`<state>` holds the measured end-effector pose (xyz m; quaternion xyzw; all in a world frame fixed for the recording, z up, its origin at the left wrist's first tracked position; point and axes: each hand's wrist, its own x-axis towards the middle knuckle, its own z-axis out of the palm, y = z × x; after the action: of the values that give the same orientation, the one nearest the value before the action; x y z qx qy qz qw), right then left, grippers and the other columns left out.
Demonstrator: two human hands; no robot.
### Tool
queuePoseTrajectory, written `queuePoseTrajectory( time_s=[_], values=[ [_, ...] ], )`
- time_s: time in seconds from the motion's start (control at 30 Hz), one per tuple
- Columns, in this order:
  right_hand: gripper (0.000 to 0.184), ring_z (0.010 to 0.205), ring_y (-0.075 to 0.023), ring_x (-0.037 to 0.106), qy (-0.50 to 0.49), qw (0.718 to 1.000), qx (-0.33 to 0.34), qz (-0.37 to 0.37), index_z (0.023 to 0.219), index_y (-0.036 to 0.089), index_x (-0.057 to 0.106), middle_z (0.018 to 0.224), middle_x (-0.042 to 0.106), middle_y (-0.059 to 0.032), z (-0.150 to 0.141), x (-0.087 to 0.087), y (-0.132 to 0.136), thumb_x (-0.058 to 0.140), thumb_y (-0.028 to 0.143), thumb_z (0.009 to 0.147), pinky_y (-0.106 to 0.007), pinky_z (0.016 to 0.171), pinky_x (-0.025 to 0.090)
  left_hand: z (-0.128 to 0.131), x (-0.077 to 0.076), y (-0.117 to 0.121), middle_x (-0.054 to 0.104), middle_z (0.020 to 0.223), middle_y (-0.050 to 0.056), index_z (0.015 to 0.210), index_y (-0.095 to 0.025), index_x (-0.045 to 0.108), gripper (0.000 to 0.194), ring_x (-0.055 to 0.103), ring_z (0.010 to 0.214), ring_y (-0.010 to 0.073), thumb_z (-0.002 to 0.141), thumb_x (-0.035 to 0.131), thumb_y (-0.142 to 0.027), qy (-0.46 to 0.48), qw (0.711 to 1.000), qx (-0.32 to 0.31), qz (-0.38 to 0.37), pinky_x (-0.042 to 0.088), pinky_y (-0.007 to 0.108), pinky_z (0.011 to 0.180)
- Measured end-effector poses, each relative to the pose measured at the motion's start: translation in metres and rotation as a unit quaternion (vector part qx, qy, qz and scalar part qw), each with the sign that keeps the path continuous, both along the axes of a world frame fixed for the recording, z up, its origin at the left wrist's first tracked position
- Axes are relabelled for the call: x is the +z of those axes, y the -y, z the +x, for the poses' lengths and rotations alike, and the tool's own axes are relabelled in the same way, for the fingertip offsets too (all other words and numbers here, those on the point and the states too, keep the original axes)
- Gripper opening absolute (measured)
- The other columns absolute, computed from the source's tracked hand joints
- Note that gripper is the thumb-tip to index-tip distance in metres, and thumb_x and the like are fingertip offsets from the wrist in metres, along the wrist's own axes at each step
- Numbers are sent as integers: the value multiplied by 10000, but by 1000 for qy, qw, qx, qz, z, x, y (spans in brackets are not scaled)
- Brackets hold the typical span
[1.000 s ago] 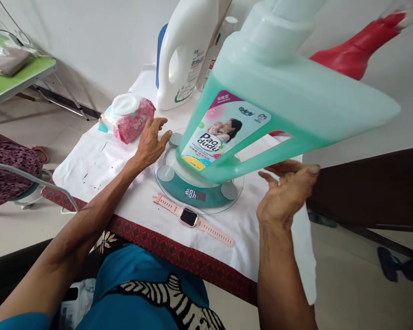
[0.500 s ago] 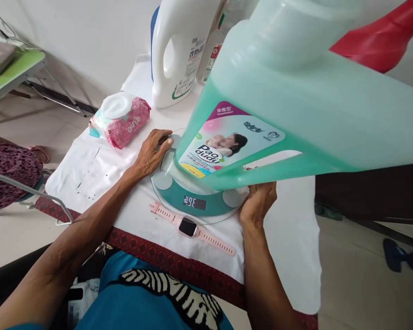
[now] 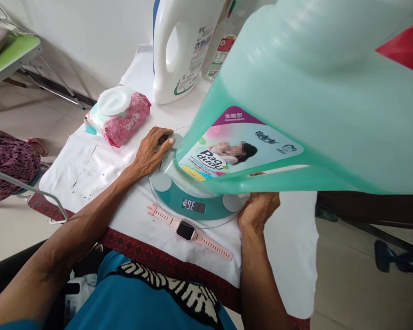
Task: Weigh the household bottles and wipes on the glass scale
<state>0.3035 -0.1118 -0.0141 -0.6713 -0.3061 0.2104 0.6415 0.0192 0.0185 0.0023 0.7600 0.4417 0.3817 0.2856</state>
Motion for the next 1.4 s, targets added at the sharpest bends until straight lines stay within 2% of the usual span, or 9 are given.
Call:
queuePoseTrajectory(
  time_s=[0.4, 0.53, 0.63, 0.77, 0.93, 1.07, 1.2, 1.3, 1.4],
  values=[
    [424, 1083, -204, 710, -7, 999, -29, 13, 1118, 226, 674, 1109, 714, -36, -10, 9, 0, 563, 605, 963, -421, 1017, 573, -2, -1, 0, 718, 1236, 118, 1233, -204, 683, 556, 677, 1112, 245, 1085, 439, -682, 2, 1000, 4, -4, 564, 434, 1025],
    [391, 1183, -221, 691, 28, 999, -25, 9, 1171, 244, 678, 1211, 709, -45, -13, 42, 4, 600, 568, 968, -438, 1029, 567, -2, 3, 1, 711, 1243, 118, 1247, -202, 678, 504, 688, 1088, 255, 1073, 479, -631, 11, 1000, 7, -29, 576, 451, 1025],
    [474, 1369, -264, 623, 63, 992, 42, 97, 1284, 269, 690, 1370, 689, -78, -23, 77, -2, 579, 615, 981, -515, 1149, 513, -2, 4, 0, 704, 1257, 127, 1262, -189, 677, 494, 700, 1064, 265, 1043, 522, -604, 7, 999, 8, -40, 586, 467, 1030],
    [594, 1459, -308, 574, 1, 969, 108, 220, 1282, 296, 724, 1427, 692, -95, -46, 121, -20, 572, 755, 937, -561, 1177, 515, -2, 7, -2, 707, 1248, 132, 1277, -187, 675, 522, 706, 1095, 294, 1028, 508, -615, 1, 999, 7, -44, 598, 488, 1019],
    [544, 1080, -315, 738, -33, 967, 163, 191, 913, 269, 742, 984, 762, -88, -39, 142, -27, 709, 801, 809, -490, 852, 653, -2, 11, -2, 718, 1258, 134, 1264, -194, 683, 552, 713, 1132, 306, 1020, 503, -655, -6, 998, 18, -59, 605, 482, 1033],
    [469, 681, -212, 640, -25, 965, 232, 115, 747, 253, 658, 650, 593, 12, -17, 137, -22, 817, 694, 745, -384, 604, 585, -1, 12, -3, 722, 1275, 140, 1269, -204, 685, 631, 723, 1131, 325, 1002, 493, -742, -2, 997, 24, -69, 604, 505, 1042],
    [485, 501, -115, 421, -45, 968, 197, 148, 675, 259, 541, 546, 414, 88, -25, 140, -30, 844, 635, 714, -295, 484, 464, -1, 11, -3, 733, 1270, 128, 1255, -228, 687, 605, 730, 1124, 324, 1003, 503, -746, -1, 998, 26, -58, 614, 492, 1027],
    [509, 437, -72, 319, -73, 968, 166, 176, 647, 252, 442, 523, 346, 108, -38, 158, -39, 839, 566, 698, -246, 415, 347, -1, 11, -2, 735, 1257, 125, 1261, -221, 684, 561, 730, 1117, 311, 1018, 512, -696, -5, 998, 27, -51, 617, 479, 1026],
    [511, 400, -49, 270, -67, 975, 70, 199, 687, 258, 419, 557, 344, 116, -33, 182, -41, 830, 560, 648, -227, 362, 262, -1, 11, -1, 729, 1246, 125, 1269, -209, 681, 522, 729, 1093, 299, 1026, 532, -647, -8, 998, 25, -49, 617, 471, 1019]
  ],
)
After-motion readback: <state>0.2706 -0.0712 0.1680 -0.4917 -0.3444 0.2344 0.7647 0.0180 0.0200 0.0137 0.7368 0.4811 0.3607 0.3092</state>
